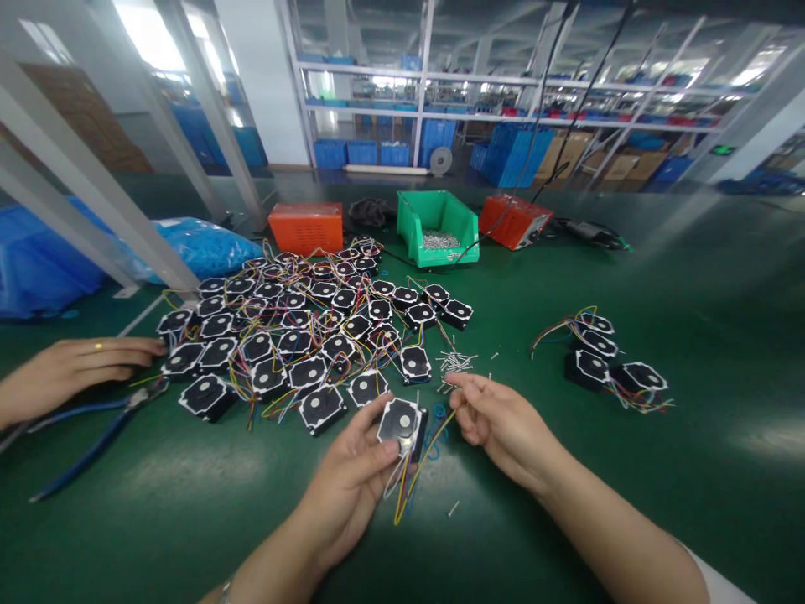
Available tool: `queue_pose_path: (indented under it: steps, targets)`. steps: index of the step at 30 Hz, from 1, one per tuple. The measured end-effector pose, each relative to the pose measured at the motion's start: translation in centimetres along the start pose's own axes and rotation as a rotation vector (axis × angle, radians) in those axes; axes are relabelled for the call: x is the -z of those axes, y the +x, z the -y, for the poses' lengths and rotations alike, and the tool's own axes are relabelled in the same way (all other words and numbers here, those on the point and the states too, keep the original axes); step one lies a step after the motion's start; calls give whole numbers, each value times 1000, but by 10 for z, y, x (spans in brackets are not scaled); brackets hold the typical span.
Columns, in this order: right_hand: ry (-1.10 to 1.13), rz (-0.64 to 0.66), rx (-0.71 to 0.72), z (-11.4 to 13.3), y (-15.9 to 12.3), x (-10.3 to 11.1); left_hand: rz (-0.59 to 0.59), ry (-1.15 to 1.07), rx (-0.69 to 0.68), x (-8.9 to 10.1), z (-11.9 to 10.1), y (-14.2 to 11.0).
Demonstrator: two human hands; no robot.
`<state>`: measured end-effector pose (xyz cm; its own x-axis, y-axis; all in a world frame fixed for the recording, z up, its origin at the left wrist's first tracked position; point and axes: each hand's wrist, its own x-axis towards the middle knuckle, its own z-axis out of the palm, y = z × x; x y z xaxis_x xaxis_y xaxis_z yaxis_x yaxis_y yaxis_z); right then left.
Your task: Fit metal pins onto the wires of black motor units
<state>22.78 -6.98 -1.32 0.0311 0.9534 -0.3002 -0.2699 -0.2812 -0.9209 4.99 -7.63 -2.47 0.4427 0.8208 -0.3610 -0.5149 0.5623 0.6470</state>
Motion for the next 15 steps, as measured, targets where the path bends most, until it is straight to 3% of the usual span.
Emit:
queue_pose_path:
  steps: [4,15]
  targets:
    - [167,71,-77,-1,2,6,56,15,20,-1,1,-1]
    - [216,-37,90,2,-1,3,69,144,-116,-1,4,0]
